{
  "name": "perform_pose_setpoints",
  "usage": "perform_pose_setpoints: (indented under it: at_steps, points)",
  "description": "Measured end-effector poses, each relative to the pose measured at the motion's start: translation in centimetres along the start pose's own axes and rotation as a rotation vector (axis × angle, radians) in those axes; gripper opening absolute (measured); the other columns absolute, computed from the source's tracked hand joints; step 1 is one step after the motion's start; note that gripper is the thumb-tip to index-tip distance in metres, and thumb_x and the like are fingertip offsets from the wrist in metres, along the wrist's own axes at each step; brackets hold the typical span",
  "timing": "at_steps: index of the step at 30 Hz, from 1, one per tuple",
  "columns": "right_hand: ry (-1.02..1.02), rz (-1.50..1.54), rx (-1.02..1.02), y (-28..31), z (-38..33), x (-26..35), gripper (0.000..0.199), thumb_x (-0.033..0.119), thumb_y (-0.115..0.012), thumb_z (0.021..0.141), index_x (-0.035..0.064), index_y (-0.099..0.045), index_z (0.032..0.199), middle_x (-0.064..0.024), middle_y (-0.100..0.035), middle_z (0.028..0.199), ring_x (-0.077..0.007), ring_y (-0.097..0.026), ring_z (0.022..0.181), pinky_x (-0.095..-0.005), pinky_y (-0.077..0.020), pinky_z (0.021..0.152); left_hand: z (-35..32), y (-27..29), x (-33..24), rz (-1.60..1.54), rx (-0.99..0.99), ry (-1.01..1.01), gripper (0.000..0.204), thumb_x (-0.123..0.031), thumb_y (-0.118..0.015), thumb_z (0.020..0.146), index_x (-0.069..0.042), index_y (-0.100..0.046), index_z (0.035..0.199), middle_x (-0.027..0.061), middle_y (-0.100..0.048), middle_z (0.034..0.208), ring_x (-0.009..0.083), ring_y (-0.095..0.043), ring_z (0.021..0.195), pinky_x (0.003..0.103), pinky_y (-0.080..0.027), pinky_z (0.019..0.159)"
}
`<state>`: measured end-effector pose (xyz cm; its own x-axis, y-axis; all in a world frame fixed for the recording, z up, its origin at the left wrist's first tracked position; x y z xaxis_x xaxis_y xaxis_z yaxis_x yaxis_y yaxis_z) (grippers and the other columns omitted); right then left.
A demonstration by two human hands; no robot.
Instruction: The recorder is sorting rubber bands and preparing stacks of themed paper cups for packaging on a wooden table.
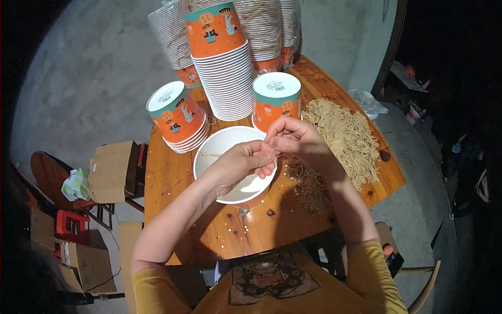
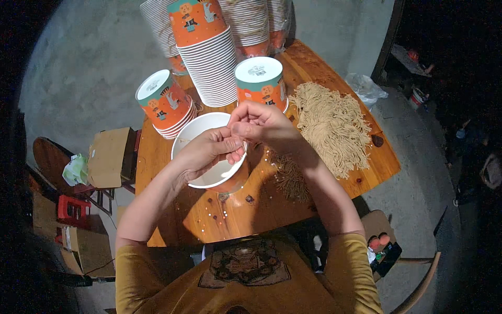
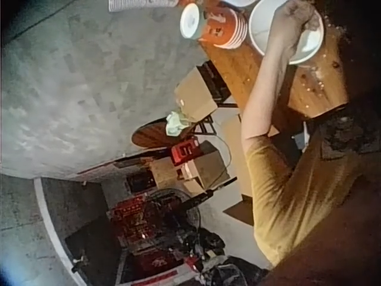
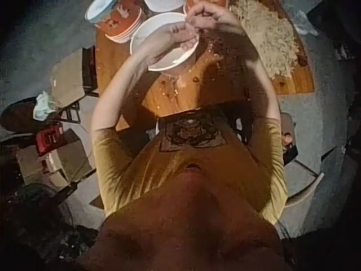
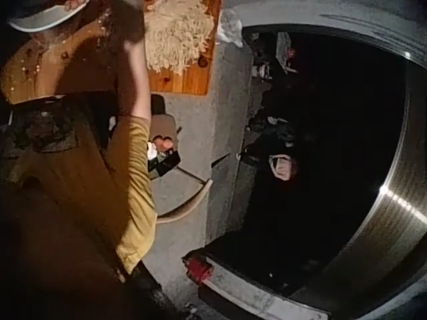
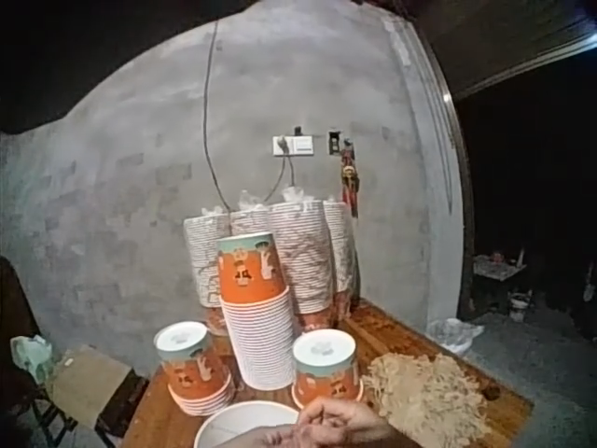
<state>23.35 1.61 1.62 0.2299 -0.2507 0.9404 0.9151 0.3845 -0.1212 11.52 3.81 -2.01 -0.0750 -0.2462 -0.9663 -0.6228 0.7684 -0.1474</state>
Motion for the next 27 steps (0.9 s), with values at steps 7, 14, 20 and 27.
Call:
perform_pose_setpoints:
  at_steps: [7, 14, 20, 27]
  points:
    - [-0.072, -0.114, 0.035, -0.5, 0.8, 0.4, 0.011, 0.011, -0.058, 0.09, 0.0018, -0.058, 0.096, 0.0014, -0.057, 0.076, -0.002, -0.051, 0.064, -0.0165, -0.041, 0.057, 0.1, 0.0, -0.1, 0.084, 0.023, 0.004, 0.022, -0.019, -0.058, 0.093, 0.0, -0.061, 0.105, 0.0001, -0.06, 0.089, 0.0056, -0.054, 0.074, 0.019, -0.045, 0.067]
    - [-0.054, -0.22, -0.083, 0.5, 1.1, -0.9, 0.015, 0.015, -0.058, 0.09, 0.0015, -0.057, 0.095, 0.0032, -0.054, 0.071, -0.001, -0.047, 0.058, -0.0172, -0.0359, 0.05, -0.2, -0.5, 0.0, 0.066, 0.067, -0.002, 0.021, -0.018, -0.056, 0.094, -0.001, -0.061, 0.105, -0.0003, -0.06, 0.089, 0.0058, -0.052, 0.076, 0.018, -0.043, 0.066]
    - [-0.043, -0.315, -0.238, 2.0, -0.2, -1.7, 0.014, 0.016, -0.058, 0.089, 0.002, -0.056, 0.092, 0.004, -0.051, 0.066, -0.0015, -0.046, 0.056, -0.0179, -0.0348, 0.049, -0.2, -0.2, -0.4, -0.002, 0.013, -0.016, 0.02, -0.018, -0.055, 0.094, 0.0, -0.061, 0.101, -0.0009, -0.057, 0.083, 0.005, -0.05, 0.073, 0.018, -0.042, 0.065]
    - [0.33, -0.805, -0.216, 0.8, -3.8, 0.3, 0.017, 0.017, -0.07, 0.081, 0.0066, -0.058, 0.085, -0.0037, -0.056, 0.083, -0.0158, -0.054, 0.07, -0.0273, -0.0445, 0.062, 0.1, 0.2, -0.4, -0.022, -0.062, 0.023, 0.016, -0.017, -0.057, 0.093, -0.002, -0.062, 0.096, -0.002, -0.059, 0.08, 0.004, -0.051, 0.068, 0.017, -0.043, 0.063]
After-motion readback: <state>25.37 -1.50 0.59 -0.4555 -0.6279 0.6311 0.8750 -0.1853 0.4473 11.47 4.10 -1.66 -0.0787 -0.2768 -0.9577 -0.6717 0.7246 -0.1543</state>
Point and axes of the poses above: each hand's wrist, its own z-axis towards the middle knuckle, its own y-axis out of the back of the hand, x = y × z, the point moved 6 cm from there along z, towards the middle knuckle
